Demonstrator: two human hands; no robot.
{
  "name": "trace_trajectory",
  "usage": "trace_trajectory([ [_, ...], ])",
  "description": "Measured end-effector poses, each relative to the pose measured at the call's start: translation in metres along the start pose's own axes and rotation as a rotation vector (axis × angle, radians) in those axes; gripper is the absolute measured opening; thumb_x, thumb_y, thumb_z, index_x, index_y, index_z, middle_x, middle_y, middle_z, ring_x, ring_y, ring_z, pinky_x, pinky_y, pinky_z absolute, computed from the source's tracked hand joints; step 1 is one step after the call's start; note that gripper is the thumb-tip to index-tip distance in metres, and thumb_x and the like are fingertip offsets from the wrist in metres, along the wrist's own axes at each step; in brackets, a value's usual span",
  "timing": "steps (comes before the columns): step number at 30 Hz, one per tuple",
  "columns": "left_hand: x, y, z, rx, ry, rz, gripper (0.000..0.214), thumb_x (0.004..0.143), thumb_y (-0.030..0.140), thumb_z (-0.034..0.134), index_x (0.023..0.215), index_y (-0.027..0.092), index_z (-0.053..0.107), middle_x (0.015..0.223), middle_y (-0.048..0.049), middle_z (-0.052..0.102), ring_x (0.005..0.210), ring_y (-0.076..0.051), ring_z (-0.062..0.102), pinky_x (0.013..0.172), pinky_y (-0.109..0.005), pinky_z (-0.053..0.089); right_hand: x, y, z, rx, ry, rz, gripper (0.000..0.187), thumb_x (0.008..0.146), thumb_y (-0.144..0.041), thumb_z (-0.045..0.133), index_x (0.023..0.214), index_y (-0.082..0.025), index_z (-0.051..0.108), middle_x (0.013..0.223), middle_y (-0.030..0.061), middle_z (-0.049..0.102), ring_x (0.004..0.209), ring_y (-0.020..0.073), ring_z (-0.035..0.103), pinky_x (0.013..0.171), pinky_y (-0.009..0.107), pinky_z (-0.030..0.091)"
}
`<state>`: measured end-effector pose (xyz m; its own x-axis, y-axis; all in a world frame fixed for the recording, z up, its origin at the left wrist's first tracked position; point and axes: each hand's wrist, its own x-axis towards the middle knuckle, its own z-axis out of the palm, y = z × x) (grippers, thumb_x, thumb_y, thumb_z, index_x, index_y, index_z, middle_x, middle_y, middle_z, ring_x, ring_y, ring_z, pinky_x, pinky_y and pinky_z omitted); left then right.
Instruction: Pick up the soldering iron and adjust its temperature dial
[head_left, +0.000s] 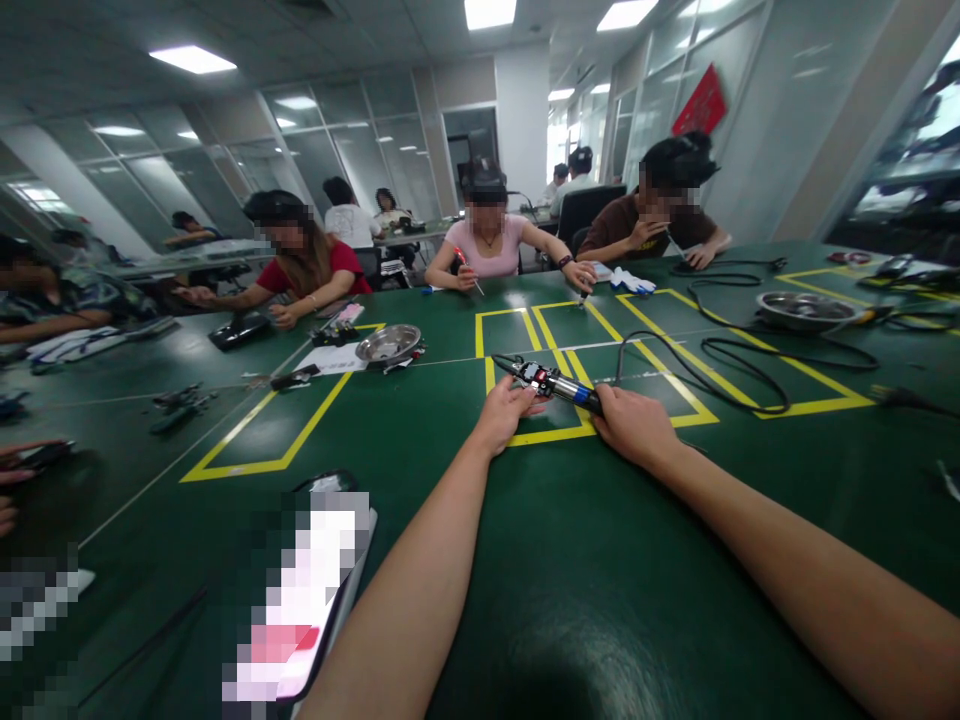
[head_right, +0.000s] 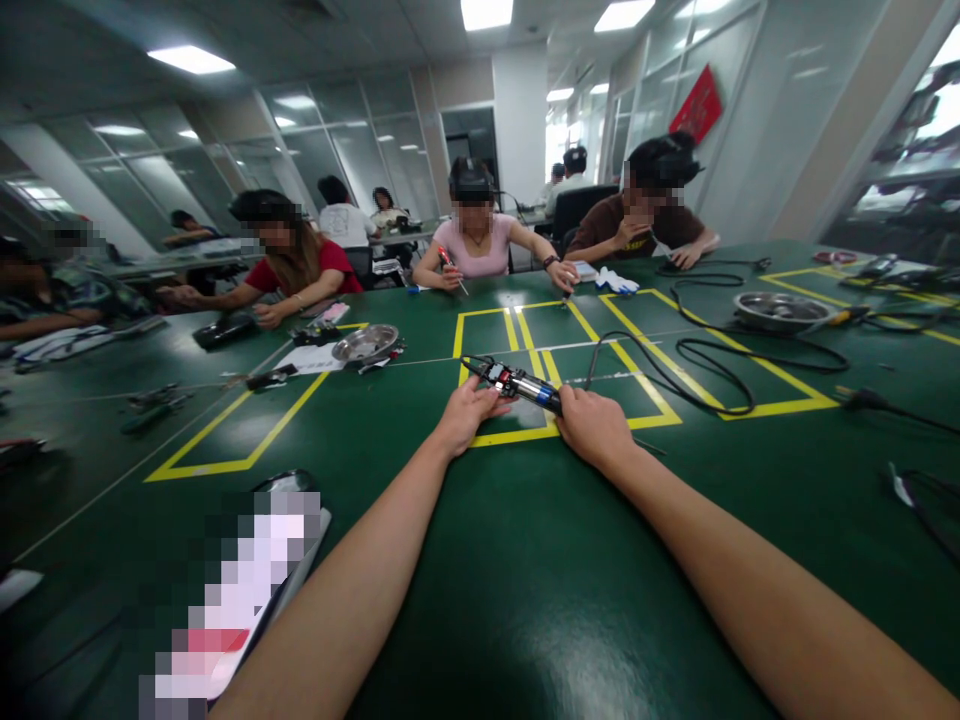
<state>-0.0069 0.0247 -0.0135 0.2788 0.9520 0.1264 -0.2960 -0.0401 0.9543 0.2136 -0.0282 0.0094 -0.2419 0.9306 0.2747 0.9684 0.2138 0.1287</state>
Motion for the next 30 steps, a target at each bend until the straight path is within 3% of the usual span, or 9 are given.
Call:
trace_trajectory([
  [8, 0.001, -0.002, -0.001, -0.055, 0.027, -0.011, 0.053, 0.081, 0.026, 0.073, 0.126, 0.013, 0.050, 0.107, -0.0153, 0.072, 0.094, -0.026, 0.072, 0.093, -0.045, 0.054, 0.003, 0.009, -0.004, 0.059, -0.053, -0.028, 0.042, 0.093, -0.047, 0.044, 0.123, -0.018, 0.048, 0.107, 0.0134, 0.067, 0.091, 0.0278, 0.065, 0.068, 0.032, 0.043],
  [12, 0.001, -0.001, -0.002, -0.055, 0.026, -0.008, 0.054, 0.081, 0.027, 0.074, 0.127, 0.014, 0.050, 0.107, -0.0156, 0.072, 0.095, -0.026, 0.072, 0.092, -0.044, 0.054, 0.005, 0.011, -0.004, 0.088, -0.092, -0.050, 0.040, 0.095, -0.045, 0.041, 0.125, -0.019, 0.046, 0.109, 0.0128, 0.067, 0.088, 0.0276, 0.066, 0.067, 0.032, 0.043],
  [24, 0.002, -0.001, 0.003, 0.000, 0.063, -0.023, 0.052, 0.085, 0.027, 0.070, 0.129, 0.010, 0.048, 0.114, -0.0198, 0.069, 0.090, -0.025, 0.073, 0.080, -0.036, 0.059, 0.005, 0.001, -0.025, 0.117, -0.177, 0.112, 0.026, 0.090, -0.033, 0.049, 0.109, -0.016, 0.055, 0.099, 0.0158, 0.068, 0.085, 0.0288, 0.067, 0.072, 0.036, 0.046],
  [27, 0.000, 0.000, 0.004, 0.006, 0.088, -0.035, 0.051, 0.085, 0.021, 0.069, 0.129, 0.008, 0.047, 0.116, -0.0228, 0.068, 0.089, -0.024, 0.073, 0.079, -0.035, 0.059, 0.009, 0.012, -0.029, 0.263, -0.168, 0.227, 0.025, 0.084, -0.037, 0.058, 0.098, -0.016, 0.059, 0.089, 0.0138, 0.068, 0.079, 0.0267, 0.065, 0.067, 0.033, 0.045],
  [30, -0.003, 0.004, 0.007, 0.051, 0.103, -0.070, 0.038, 0.086, 0.016, 0.067, 0.120, 0.006, 0.052, 0.116, -0.0240, 0.067, 0.086, -0.022, 0.073, 0.078, -0.034, 0.058, 0.014, 0.032, -0.030, 0.735, -0.211, 0.371, 0.023, 0.080, -0.038, 0.065, 0.086, -0.016, 0.060, 0.070, 0.0068, 0.062, 0.060, 0.0180, 0.058, 0.053, 0.027, 0.042],
])
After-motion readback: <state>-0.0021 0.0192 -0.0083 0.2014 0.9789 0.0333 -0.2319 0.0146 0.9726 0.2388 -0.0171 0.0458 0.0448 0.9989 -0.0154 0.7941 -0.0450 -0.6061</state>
